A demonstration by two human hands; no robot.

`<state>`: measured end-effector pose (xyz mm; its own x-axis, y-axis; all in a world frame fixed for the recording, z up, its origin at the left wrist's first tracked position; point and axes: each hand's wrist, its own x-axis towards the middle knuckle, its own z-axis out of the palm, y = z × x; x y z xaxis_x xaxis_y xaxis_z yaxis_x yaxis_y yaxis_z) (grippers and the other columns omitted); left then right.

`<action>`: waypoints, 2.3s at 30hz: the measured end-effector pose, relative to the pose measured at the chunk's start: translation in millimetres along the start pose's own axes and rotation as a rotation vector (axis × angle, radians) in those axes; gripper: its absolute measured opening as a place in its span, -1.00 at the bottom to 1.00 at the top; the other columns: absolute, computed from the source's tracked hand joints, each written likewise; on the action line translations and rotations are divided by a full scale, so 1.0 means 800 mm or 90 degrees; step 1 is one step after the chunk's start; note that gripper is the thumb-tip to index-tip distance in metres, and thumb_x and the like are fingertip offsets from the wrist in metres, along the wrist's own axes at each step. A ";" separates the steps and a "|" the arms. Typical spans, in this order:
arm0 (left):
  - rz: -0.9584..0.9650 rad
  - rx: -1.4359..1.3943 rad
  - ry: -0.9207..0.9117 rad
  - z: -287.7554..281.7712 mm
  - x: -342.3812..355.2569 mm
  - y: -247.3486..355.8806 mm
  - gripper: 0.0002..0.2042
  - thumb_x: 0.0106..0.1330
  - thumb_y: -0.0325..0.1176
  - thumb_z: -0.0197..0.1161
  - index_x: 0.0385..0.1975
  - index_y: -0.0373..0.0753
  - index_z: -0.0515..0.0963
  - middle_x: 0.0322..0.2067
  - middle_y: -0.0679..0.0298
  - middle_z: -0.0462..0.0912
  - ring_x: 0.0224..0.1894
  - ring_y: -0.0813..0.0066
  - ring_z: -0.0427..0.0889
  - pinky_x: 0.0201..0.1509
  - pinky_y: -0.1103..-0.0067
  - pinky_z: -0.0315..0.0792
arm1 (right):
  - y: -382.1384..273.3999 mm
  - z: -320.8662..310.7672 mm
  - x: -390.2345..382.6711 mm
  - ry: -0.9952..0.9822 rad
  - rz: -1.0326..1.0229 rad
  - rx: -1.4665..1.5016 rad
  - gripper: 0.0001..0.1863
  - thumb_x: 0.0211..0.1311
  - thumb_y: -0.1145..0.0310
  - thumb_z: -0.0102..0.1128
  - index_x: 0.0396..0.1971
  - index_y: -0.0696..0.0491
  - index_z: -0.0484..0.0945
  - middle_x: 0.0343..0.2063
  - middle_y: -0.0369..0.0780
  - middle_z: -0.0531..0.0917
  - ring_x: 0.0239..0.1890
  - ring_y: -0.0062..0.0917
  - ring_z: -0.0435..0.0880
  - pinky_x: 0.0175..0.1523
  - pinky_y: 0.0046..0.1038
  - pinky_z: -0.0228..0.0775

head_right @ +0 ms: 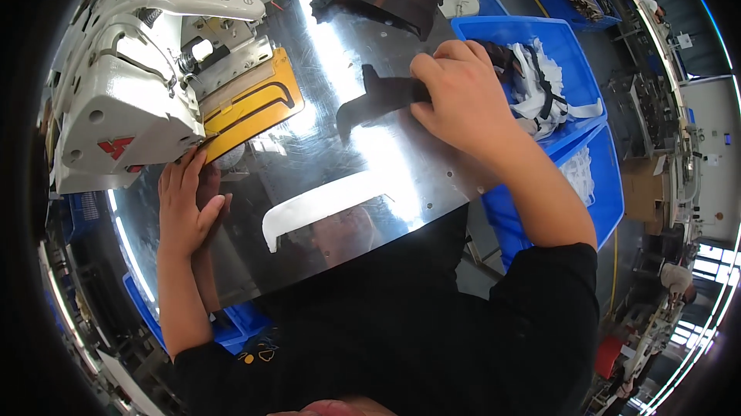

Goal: The recorder is sewing leather shoe components using an industrial sewing machine at a factory workstation.

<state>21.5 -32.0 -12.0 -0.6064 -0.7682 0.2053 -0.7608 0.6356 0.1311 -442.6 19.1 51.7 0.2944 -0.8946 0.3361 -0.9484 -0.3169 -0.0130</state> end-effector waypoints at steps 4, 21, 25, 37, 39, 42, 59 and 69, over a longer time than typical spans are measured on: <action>-0.024 -0.017 -0.017 -0.002 -0.001 0.003 -0.27 0.23 -0.08 0.44 0.43 -0.14 0.44 0.34 0.05 0.49 0.39 -0.13 0.40 0.53 0.07 0.18 | -0.006 -0.020 0.008 -0.138 0.221 0.183 -0.58 0.15 0.14 0.62 -0.22 0.07 0.59 -0.42 -0.12 0.68 -0.38 -0.20 0.67 -0.21 -0.28 0.52; -0.036 -0.001 -0.029 -0.001 0.000 0.004 -0.27 0.27 -0.07 0.37 0.48 -0.11 0.40 0.40 0.03 0.43 0.49 -0.18 0.28 0.58 0.04 0.10 | 0.006 -0.013 -0.005 -0.045 0.333 1.050 -0.82 0.50 0.53 0.15 0.02 0.14 0.60 -0.28 -0.27 0.75 -0.20 -0.58 0.78 -0.03 -0.56 0.60; -0.030 0.006 -0.032 -0.001 0.002 0.003 -0.27 0.28 -0.07 0.37 0.48 -0.10 0.39 0.40 0.03 0.42 0.49 -0.18 0.28 0.59 0.04 0.10 | 0.023 -0.021 -0.014 0.020 0.266 1.049 -0.58 0.48 0.55 0.04 0.29 0.20 0.55 0.11 -0.06 0.73 0.09 -0.38 0.75 0.25 -0.34 0.57; -0.025 -0.017 -0.025 -0.005 0.007 0.008 -0.28 0.25 -0.08 0.40 0.43 -0.15 0.44 0.34 0.03 0.49 0.41 -0.16 0.37 0.54 0.07 0.17 | -0.044 0.007 -0.059 -0.028 0.537 0.884 -0.34 0.45 0.38 0.24 0.52 0.09 0.37 0.48 -0.08 0.43 0.25 -0.32 0.65 0.32 -0.27 0.50; -0.009 -0.010 -0.009 -0.008 0.004 0.009 -0.28 0.23 -0.09 0.42 0.42 -0.17 0.44 0.34 0.04 0.49 0.40 -0.15 0.38 0.53 0.08 0.18 | -0.038 -0.010 -0.060 -0.261 0.459 0.354 -0.45 0.32 0.36 0.36 0.33 0.02 0.60 0.33 -0.10 0.59 0.20 -0.33 0.67 0.24 -0.32 0.52; -0.002 -0.006 0.000 -0.006 0.002 0.007 -0.28 0.23 -0.09 0.43 0.42 -0.17 0.45 0.34 0.04 0.49 0.40 -0.14 0.38 0.52 0.09 0.19 | -0.035 -0.015 -0.049 -0.149 0.303 0.237 -0.67 0.25 0.46 0.39 0.03 0.07 0.70 0.18 -0.11 0.67 0.11 -0.26 0.71 0.19 -0.36 0.51; -0.015 -0.007 -0.007 -0.005 0.006 0.020 -0.25 0.25 0.11 0.41 0.41 -0.11 0.44 0.37 0.04 0.46 0.44 -0.08 0.38 0.56 0.09 0.19 | -0.043 0.042 0.079 -0.105 -0.161 0.196 -0.76 0.26 0.36 0.41 -0.11 0.09 0.72 0.06 -0.10 0.72 0.17 -0.14 0.66 0.28 -0.16 0.49; 0.001 -0.020 -0.040 -0.006 0.007 0.019 -0.24 0.23 0.05 0.45 0.43 -0.08 0.44 0.38 0.09 0.47 0.48 -0.04 0.35 0.60 0.06 0.13 | -0.081 0.088 0.113 -0.092 -0.313 0.228 -0.65 0.19 0.34 0.46 0.01 0.02 0.77 0.19 -0.17 0.71 0.25 -0.25 0.63 0.32 -0.17 0.43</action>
<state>8.0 -26.2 -4.5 -0.6218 -0.7696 0.1448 -0.7527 0.6384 0.1607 -346.1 -63.5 17.1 0.7230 -0.6429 0.2527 -0.6066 -0.7659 -0.2129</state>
